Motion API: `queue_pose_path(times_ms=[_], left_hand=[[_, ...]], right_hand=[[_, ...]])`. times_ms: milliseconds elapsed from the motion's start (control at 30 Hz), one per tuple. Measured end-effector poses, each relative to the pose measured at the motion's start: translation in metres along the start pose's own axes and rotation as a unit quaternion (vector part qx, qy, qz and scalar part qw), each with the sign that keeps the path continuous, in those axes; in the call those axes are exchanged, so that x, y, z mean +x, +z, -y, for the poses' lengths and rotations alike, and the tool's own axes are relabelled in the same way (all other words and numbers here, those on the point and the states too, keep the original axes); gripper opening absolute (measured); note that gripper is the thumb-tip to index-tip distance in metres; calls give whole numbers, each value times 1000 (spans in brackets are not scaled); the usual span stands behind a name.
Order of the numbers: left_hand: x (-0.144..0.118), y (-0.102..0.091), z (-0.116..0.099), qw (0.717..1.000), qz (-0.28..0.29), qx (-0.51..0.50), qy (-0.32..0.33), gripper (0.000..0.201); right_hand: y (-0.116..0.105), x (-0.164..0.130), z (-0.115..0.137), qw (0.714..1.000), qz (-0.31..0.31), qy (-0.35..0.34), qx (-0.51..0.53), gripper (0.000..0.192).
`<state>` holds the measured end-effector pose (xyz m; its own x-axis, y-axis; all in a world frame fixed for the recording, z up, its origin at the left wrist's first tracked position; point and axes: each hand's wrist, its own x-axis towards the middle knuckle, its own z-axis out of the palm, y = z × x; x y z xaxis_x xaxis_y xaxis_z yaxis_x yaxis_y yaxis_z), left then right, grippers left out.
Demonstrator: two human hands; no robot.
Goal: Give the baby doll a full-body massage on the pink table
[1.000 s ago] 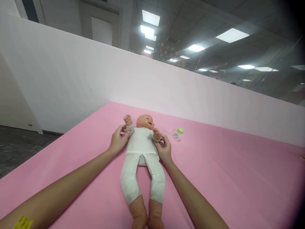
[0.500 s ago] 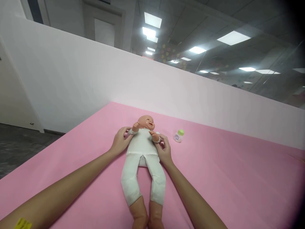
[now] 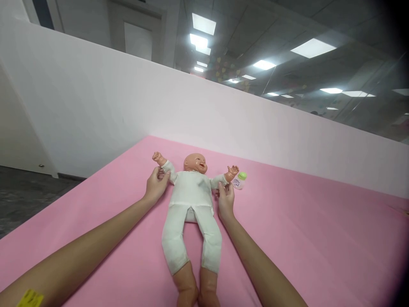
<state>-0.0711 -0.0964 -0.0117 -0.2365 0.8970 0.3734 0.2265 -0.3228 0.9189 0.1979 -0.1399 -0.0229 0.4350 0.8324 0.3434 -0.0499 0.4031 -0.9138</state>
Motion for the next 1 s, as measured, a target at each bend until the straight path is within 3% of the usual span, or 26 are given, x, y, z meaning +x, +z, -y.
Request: queue_pose_path(times_ms=[100,233,333,567,700,800,1000], left_hand=[[-7,1,-10,996,42,42,69,32],[-17,3,-19,970,130,91,184,34],[-20,3,-20,965,144,102,193,37],[-17,3,-18,976,129,84,155,35],[-15,4,-16,982,101,83,137,34],[-13,3,-16,992,71,56,84,39],[-7,1,-11,1000,4,-29,-3,40]], right_hand=[[2,-7,7,994,42,-74,-68,32],[2,-13,14,948,178,-204,-166,29],[-1,-12,13,930,211,-229,-194,36],[0,-11,8,944,179,-212,-177,32],[3,-12,7,973,124,-139,-139,32],[2,-10,4,989,82,-76,-99,37],[-4,1,-4,999,8,-18,-31,41]])
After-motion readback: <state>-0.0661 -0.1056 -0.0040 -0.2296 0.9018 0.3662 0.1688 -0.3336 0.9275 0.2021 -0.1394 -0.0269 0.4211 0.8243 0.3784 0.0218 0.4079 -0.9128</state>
